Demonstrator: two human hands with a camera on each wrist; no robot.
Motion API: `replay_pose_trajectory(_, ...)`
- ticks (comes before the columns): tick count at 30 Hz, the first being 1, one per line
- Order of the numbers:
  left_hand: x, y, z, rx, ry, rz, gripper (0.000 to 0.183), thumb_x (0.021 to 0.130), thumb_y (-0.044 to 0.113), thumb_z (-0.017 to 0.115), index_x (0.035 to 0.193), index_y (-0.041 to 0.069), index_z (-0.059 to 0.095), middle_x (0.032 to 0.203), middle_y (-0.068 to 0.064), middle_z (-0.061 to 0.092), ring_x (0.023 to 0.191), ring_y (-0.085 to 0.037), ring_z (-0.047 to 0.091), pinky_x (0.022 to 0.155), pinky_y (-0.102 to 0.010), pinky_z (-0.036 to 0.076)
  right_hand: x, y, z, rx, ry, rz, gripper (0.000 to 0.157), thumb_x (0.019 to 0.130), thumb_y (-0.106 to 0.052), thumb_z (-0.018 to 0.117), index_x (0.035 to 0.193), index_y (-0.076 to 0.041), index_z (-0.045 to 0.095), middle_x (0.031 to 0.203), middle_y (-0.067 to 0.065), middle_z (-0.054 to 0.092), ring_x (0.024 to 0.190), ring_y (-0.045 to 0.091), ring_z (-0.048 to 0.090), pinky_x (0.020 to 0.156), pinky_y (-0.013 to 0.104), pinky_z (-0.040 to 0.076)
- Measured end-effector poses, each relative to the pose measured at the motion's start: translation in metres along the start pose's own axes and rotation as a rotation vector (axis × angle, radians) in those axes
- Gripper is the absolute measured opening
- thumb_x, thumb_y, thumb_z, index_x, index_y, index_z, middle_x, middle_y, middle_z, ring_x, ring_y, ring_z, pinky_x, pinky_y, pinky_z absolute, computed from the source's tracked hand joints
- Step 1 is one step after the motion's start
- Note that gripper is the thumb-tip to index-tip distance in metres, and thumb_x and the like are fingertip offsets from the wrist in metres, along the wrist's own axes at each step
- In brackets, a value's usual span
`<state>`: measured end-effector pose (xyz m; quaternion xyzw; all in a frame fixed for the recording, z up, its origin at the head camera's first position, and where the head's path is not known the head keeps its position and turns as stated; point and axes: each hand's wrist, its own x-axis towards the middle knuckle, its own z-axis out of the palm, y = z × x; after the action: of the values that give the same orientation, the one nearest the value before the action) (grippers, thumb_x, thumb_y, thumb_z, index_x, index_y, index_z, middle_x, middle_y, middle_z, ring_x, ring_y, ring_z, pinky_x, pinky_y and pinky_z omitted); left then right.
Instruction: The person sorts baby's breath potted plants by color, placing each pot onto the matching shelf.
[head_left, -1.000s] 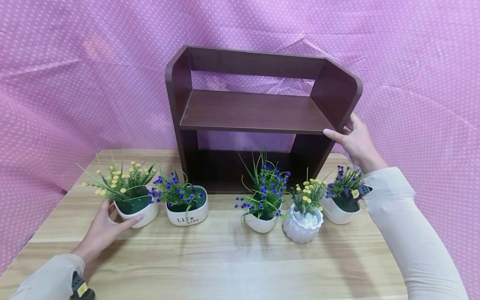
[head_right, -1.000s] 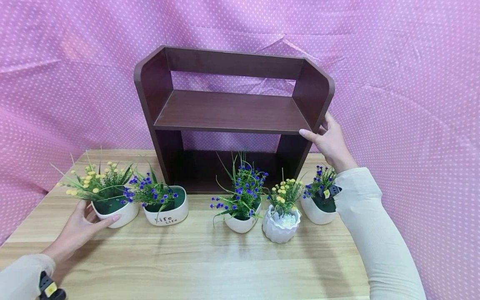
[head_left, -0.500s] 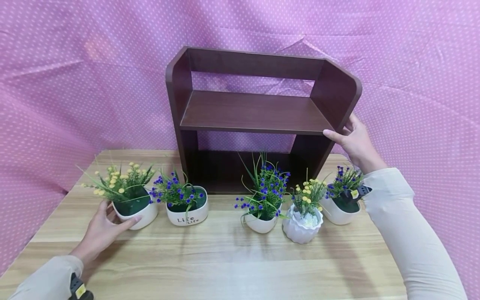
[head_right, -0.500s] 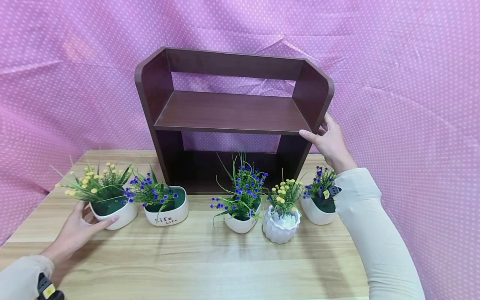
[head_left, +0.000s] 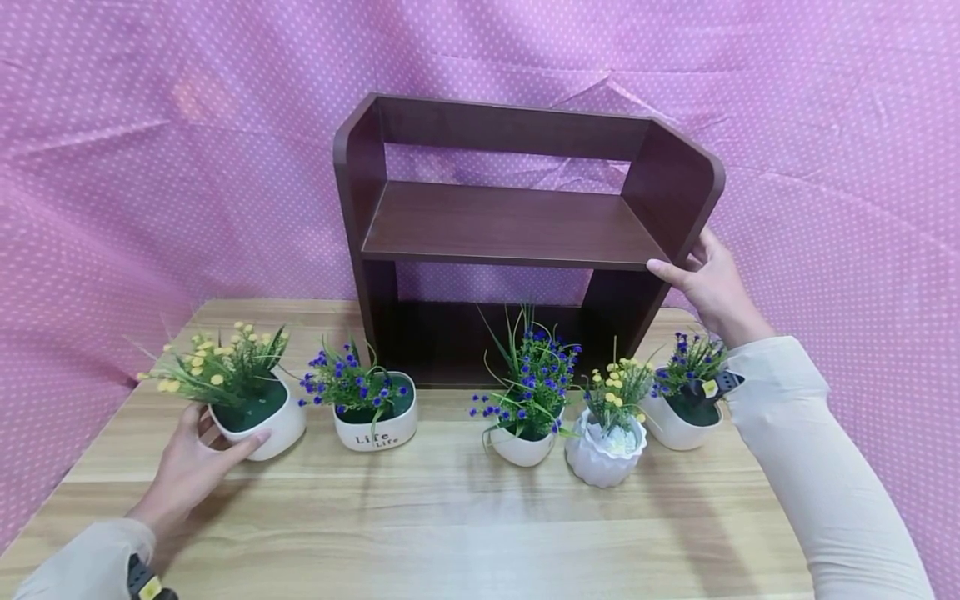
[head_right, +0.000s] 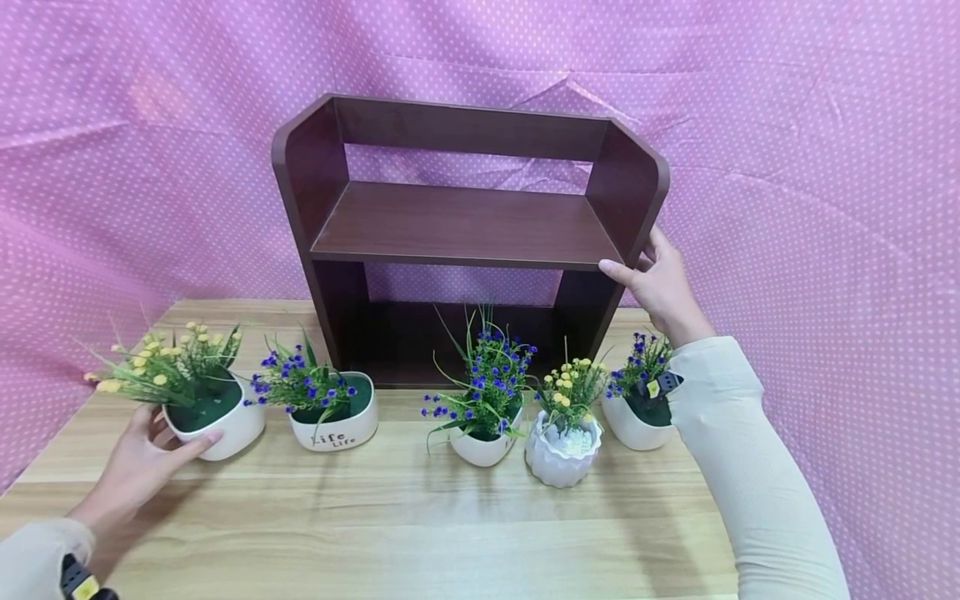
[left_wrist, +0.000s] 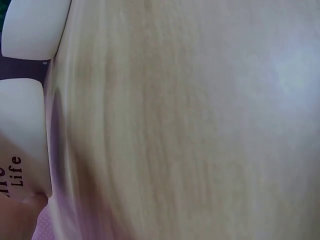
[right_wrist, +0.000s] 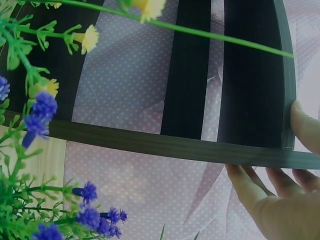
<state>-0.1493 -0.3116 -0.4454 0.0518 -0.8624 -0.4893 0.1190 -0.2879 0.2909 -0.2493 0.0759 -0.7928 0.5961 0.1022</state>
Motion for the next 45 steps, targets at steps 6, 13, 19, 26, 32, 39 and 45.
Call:
replay_pose_trajectory(6,-0.004,0.004,-0.004,-0.033,0.03,0.039,0.08,0.084,0.014,0.075,0.147,0.011,0.025,0.139,-0.03,0.041,0.1,0.017,0.044,0.081,-0.002,0.042,0.0,0.001,0.0,0.01,-0.001,-0.005,0.077,0.084,-0.006,0.072,0.148,-0.025,0.034,0.153,0.01,0.033,0.14,0.027,0.032,0.103,0.024,0.042)
replay_pose_trajectory(13,-0.012,0.019,-0.008,-0.042,0.044,0.076,0.08,0.084,0.013,0.074,0.147,0.027,0.027,0.142,-0.013,0.041,0.118,0.004,0.046,0.085,-0.003,0.041,0.0,0.001,0.0,0.012,0.005,-0.009,0.077,0.084,-0.007,0.073,0.148,-0.024,0.034,0.153,0.01,0.034,0.14,0.026,0.032,0.099,0.02,0.044)
replay_pose_trajectory(19,-0.016,0.036,-0.012,-0.052,0.038,0.11,0.086,0.084,0.009,0.073,0.15,0.029,0.023,0.149,-0.002,0.033,0.13,-0.004,0.035,0.092,-0.004,0.038,-0.001,0.001,0.0,0.03,0.0,-0.018,0.077,0.084,-0.005,0.072,0.148,-0.023,0.034,0.153,0.011,0.033,0.14,0.026,0.033,0.096,0.018,0.045)
replay_pose_trajectory(26,-0.02,0.058,-0.014,-0.095,0.034,0.161,0.09,0.083,0.002,0.072,0.152,0.03,0.02,0.151,0.006,0.031,0.131,-0.001,0.034,0.089,-0.003,0.04,0.0,0.001,-0.001,0.032,-0.004,-0.018,0.078,0.084,-0.005,0.073,0.149,-0.024,0.034,0.153,0.011,0.033,0.14,0.026,0.033,0.093,0.016,0.046)
replay_pose_trajectory(32,-0.025,0.074,-0.014,-0.182,0.017,0.2,0.086,0.081,-0.003,0.072,0.15,0.023,0.028,0.146,0.004,0.038,0.127,0.0,0.039,0.09,-0.004,0.04,0.0,0.003,-0.001,0.035,0.006,-0.018,0.076,0.084,-0.005,0.073,0.147,-0.023,0.036,0.152,0.01,0.035,0.139,0.025,0.034,0.093,0.016,0.046)
replay_pose_trajectory(39,-0.028,0.095,-0.014,-0.245,-0.029,0.275,0.088,0.077,-0.01,0.073,0.149,0.017,0.031,0.146,-0.001,0.04,0.13,-0.004,0.038,0.093,-0.005,0.039,0.001,0.003,0.0,0.028,0.009,-0.038,0.075,0.083,-0.007,0.074,0.146,-0.024,0.038,0.151,0.009,0.038,0.137,0.026,0.037,0.094,0.017,0.046)
replay_pose_trajectory(45,-0.03,0.113,-0.009,-0.368,-0.088,0.342,0.09,0.073,-0.018,0.071,0.148,0.011,0.031,0.146,-0.005,0.038,0.13,-0.004,0.04,0.095,-0.008,0.039,0.001,0.003,-0.001,-0.044,0.011,-0.02,0.074,0.085,-0.012,0.073,0.148,-0.025,0.035,0.152,0.008,0.037,0.137,0.031,0.036,0.111,0.043,0.034)
